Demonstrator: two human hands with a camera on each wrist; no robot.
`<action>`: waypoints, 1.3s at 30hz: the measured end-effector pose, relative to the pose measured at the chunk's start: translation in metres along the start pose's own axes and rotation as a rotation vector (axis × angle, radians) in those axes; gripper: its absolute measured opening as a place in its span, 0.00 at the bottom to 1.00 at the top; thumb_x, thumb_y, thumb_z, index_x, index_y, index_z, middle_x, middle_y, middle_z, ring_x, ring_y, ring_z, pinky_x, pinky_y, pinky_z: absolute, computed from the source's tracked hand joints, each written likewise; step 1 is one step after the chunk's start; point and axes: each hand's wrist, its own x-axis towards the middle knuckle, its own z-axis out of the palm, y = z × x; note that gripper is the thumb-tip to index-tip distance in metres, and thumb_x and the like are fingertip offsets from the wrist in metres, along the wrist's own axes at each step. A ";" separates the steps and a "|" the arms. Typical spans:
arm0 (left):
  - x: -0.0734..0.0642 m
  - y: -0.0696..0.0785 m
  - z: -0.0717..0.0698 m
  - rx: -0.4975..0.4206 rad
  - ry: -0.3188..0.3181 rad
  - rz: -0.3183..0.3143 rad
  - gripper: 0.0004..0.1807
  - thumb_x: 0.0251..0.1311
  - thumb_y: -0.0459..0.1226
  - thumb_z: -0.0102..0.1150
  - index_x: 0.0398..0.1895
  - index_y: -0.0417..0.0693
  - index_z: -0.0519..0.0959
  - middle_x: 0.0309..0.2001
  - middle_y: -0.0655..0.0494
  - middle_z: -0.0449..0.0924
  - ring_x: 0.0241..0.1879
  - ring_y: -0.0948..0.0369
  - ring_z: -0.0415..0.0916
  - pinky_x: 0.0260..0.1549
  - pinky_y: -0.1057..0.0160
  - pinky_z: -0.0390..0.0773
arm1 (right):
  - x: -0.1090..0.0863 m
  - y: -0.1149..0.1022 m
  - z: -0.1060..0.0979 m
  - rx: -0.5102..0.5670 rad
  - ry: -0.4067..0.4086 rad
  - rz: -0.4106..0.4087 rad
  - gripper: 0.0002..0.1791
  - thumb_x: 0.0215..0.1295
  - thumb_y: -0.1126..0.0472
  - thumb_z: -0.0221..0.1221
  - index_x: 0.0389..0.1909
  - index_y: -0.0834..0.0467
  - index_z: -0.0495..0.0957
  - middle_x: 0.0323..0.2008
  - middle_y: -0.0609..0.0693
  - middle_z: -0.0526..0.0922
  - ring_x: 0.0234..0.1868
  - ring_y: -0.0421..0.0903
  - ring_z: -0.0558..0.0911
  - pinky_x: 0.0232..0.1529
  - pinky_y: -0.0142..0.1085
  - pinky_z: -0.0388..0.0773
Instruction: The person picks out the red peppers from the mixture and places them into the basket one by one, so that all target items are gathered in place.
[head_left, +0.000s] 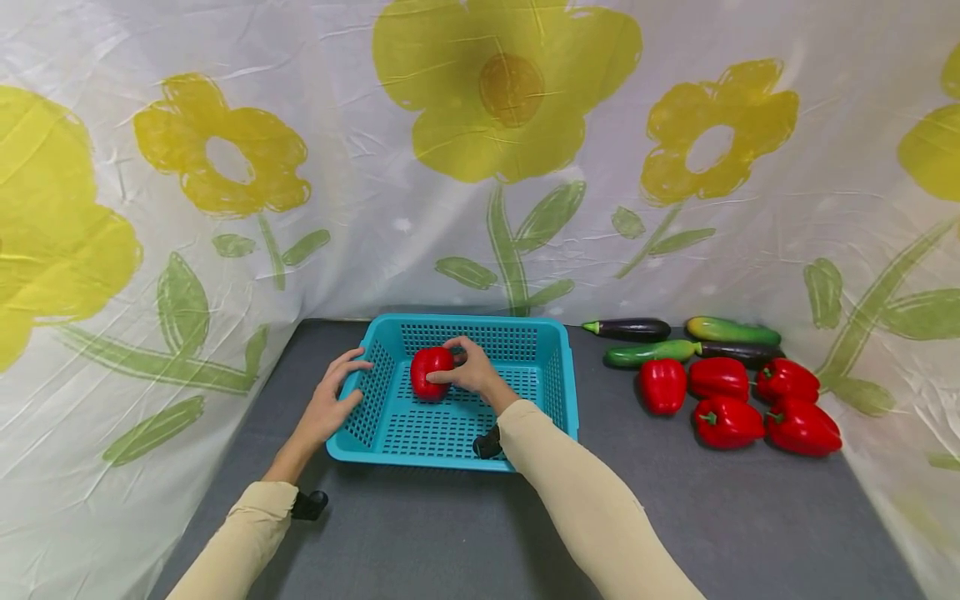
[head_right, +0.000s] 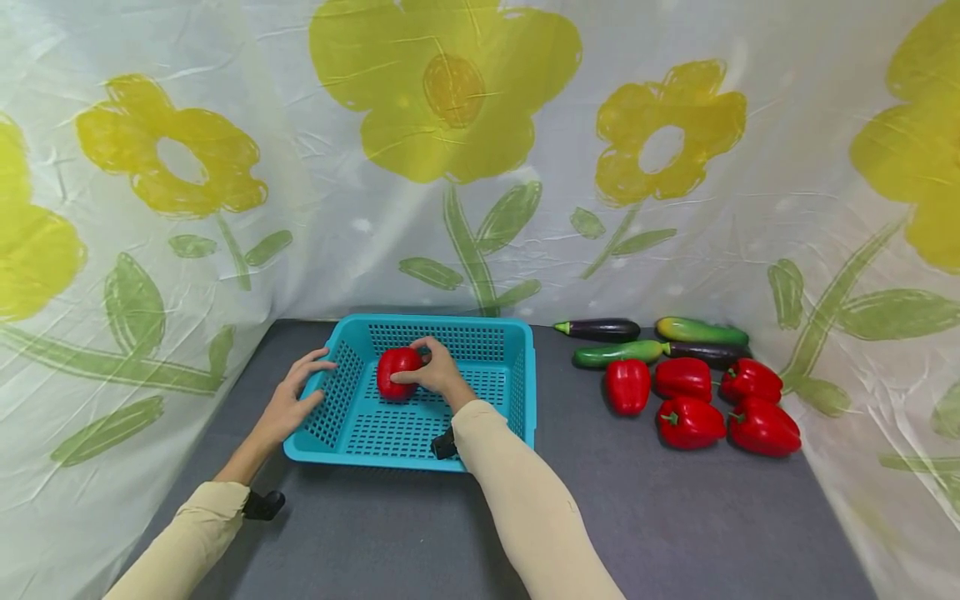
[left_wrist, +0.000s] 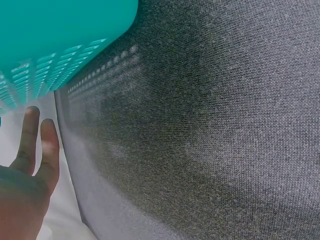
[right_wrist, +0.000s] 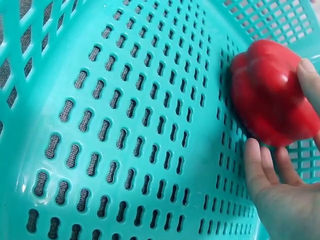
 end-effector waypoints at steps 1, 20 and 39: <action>0.000 0.000 0.000 0.002 0.001 0.001 0.22 0.59 0.14 0.48 0.57 0.22 0.73 0.70 0.26 0.57 0.69 0.29 0.51 0.54 0.31 0.60 | 0.001 0.000 0.000 0.003 -0.002 0.005 0.32 0.54 0.60 0.76 0.59 0.53 0.74 0.53 0.57 0.76 0.50 0.52 0.76 0.44 0.48 0.81; 0.000 -0.044 0.004 -0.011 0.014 0.011 0.23 0.61 0.17 0.50 0.60 0.33 0.75 0.74 0.36 0.57 0.73 0.38 0.50 0.55 0.35 0.59 | -0.016 -0.018 -0.017 -0.018 -0.045 -0.067 0.34 0.58 0.57 0.74 0.64 0.59 0.72 0.61 0.60 0.72 0.62 0.58 0.70 0.47 0.51 0.80; -0.001 0.004 0.000 -0.006 -0.002 -0.019 0.22 0.59 0.14 0.48 0.58 0.22 0.72 0.71 0.26 0.56 0.69 0.29 0.51 0.54 0.32 0.60 | -0.041 -0.044 -0.078 -0.055 -0.156 -0.104 0.32 0.68 0.57 0.66 0.69 0.66 0.69 0.66 0.67 0.70 0.64 0.59 0.71 0.60 0.57 0.70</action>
